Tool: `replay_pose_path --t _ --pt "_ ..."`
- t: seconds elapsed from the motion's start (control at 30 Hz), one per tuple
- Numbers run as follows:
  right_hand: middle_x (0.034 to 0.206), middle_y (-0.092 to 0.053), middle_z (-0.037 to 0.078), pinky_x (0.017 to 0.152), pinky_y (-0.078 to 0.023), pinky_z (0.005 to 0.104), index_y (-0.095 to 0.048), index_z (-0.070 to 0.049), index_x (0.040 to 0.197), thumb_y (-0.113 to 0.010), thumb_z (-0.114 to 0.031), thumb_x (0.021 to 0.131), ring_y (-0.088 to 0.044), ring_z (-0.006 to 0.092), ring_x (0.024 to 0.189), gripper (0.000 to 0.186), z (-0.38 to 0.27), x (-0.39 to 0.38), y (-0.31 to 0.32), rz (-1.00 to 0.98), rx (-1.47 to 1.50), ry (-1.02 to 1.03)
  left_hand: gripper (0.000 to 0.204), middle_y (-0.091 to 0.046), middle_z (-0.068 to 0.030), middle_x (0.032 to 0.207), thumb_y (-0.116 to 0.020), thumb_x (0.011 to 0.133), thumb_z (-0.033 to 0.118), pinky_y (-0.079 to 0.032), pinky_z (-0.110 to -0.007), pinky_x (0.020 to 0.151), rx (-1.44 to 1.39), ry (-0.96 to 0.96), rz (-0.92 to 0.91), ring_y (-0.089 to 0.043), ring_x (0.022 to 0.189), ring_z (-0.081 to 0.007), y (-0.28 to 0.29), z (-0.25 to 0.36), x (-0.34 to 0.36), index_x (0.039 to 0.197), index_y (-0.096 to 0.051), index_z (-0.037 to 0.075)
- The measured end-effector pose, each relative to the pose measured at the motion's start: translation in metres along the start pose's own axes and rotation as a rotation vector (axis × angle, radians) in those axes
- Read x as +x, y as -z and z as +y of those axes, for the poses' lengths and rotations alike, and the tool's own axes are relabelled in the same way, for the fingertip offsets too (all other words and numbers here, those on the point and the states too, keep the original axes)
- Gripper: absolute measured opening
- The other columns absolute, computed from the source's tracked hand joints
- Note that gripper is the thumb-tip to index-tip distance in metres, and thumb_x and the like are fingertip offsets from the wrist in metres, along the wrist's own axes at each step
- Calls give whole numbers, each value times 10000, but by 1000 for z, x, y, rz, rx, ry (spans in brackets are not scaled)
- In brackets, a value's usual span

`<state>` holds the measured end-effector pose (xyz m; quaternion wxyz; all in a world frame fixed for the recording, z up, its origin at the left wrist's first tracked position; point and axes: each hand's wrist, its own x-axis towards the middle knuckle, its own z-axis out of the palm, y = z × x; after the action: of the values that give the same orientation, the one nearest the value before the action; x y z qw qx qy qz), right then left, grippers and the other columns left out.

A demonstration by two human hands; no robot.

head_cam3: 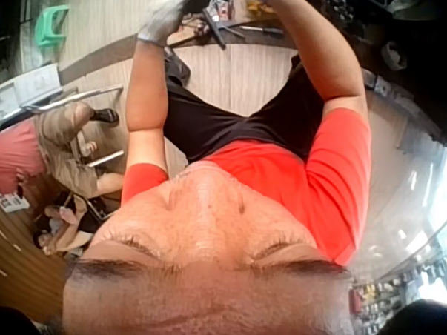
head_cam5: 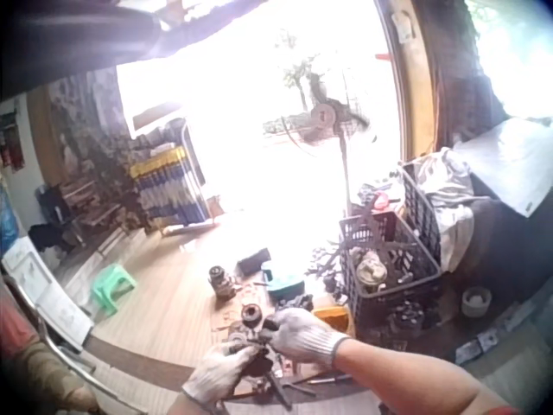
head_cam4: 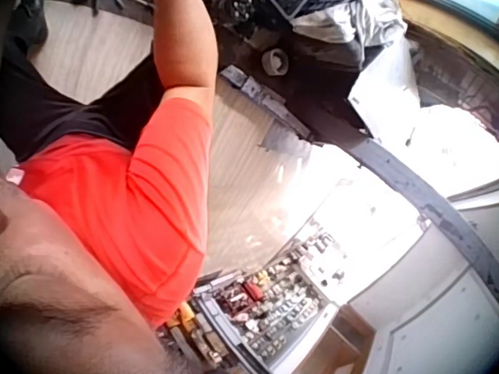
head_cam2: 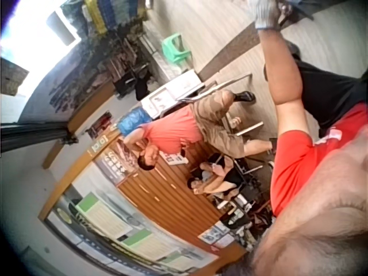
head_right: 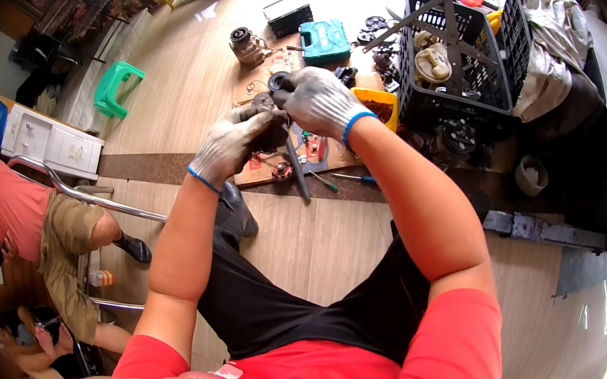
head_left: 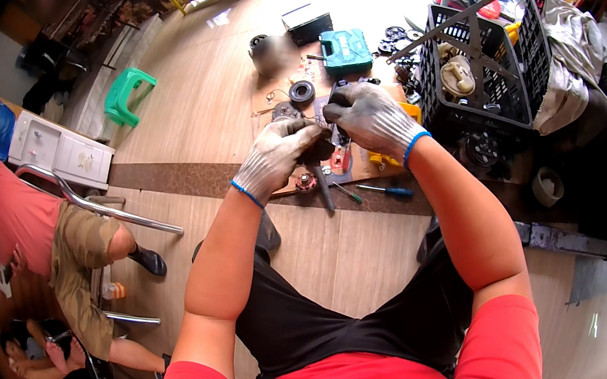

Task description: The person, wearing gloves, cleans and repairs mechanical engine components using a small brush and a tool, while working on the floor of a garage.

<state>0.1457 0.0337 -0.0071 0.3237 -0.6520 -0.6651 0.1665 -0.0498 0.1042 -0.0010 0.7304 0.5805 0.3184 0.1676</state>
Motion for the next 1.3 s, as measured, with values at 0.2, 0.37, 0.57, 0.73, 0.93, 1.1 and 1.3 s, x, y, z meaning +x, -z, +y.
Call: replay_pose_path --t 0.2,0.37,0.57,0.73,0.93,1.1,1.3 --pt "842 -660 260 708 -519 475 -676 -1 955 -583 -352 948 -656 425 811 364 -33 -11 -6 120 50 -64 243 -716 -90 919 -627 989 218 -558 -288 653 -216 -39 116 -689 752 -164 0 0 1 1083 -679 -1" --pt "910 -663 209 728 -527 468 -690 -54 996 -554 -214 935 -654 395 850 219 -55 -23 -15 74 287 -130 260 -701 -124 969 -558 1019 170 -589 -343 836 -480 -111 148 -700 869 -223 3 0 5 1158 -639 -34" --pt "895 -674 219 718 -508 416 -688 -31 1063 -573 -223 953 -622 348 804 249 -57 -28 -32 6 309 -205 316 -704 -163 1078 -470 1050 232 -561 -445 903 -718 -129 121 -687 997 -313 14 -8 13 1167 -628 -16" --pt "772 -632 164 660 -481 354 -691 -13 994 -581 -183 937 -548 196 662 210 -54 -29 -38 -61 395 -191 316 -702 -162 1055 -494 1042 263 -565 -467 891 -724 -148 125 -684 984 -325 17 -8 10 1162 -611 -5" --pt "698 -573 65 604 -450 314 -682 -48 983 -612 -169 917 -531 120 642 155 -45 -22 -13 -358 555 -400 305 -695 -129 988 -520 1033 278 -563 -458 826 -731 -101 23 -683 923 -305 17 0 5 1155 -616 15" --pt "706 -618 35 562 -447 306 -709 -21 969 -664 -247 885 -526 125 613 246 0 -17 -26 -427 582 -237 270 -686 -121 935 -545 1022 236 -556 -445 821 -730 -40 -132 -677 865 -285 14 5 1 1125 -626 0" --pt "684 -620 62 550 -457 344 -708 -10 898 -739 -286 834 -524 170 590 285 1 -7 -8 -424 467 -368 295 -712 -176 943 -581 989 221 -584 -430 713 -413 69 -197 -705 797 -301 14 3 -4 1089 -646 -49"
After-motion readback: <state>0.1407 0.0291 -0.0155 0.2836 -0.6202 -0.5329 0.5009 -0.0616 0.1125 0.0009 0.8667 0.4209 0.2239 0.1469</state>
